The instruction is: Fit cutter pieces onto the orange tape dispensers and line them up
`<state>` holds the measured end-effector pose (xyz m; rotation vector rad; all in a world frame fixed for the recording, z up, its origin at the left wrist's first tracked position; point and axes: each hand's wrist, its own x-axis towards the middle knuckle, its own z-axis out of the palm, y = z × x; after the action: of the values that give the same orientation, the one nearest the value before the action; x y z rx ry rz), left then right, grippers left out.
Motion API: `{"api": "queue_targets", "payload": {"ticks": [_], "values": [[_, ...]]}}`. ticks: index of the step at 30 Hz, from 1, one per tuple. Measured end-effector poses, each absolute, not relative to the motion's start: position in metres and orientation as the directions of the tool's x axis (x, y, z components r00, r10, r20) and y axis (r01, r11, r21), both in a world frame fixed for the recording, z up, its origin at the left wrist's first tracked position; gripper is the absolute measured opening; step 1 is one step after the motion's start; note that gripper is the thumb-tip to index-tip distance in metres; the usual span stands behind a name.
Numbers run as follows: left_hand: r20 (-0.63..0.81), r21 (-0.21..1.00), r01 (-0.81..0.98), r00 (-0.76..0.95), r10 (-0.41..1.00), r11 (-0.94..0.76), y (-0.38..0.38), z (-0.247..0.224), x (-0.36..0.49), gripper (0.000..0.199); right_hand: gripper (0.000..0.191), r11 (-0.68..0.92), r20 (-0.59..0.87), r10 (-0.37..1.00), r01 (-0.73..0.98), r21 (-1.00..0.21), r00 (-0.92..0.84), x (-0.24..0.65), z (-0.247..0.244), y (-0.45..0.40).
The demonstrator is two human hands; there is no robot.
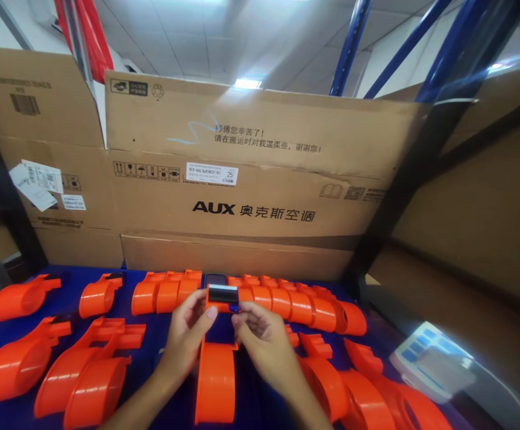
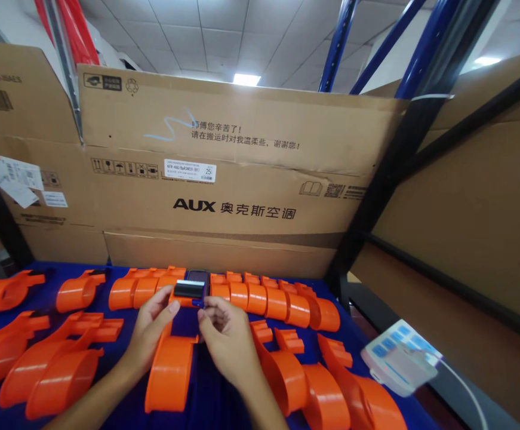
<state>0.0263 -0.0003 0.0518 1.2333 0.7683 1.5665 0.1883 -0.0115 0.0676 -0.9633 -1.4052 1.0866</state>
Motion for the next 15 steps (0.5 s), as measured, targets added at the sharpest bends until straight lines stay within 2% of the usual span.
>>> {"api": "queue_targets", "payload": {"ticks": [6,15], "values": [[0.366,0.888,-0.287,-0.028,0.930,-0.358,-0.0046,0.0584,0.0279,0.041,0.015,0.322,0.316,0.946,0.091,-0.942,-0.076,0.1842,0.0646,-0.0138],[0.347,0.904,-0.260,-0.016,0.938,-0.339,-0.0026,0.0533,0.0228,0.053,0.021,0.383,0.372,0.924,0.212,-0.899,-0.092,0.1851,0.0606,-0.0138]]}}
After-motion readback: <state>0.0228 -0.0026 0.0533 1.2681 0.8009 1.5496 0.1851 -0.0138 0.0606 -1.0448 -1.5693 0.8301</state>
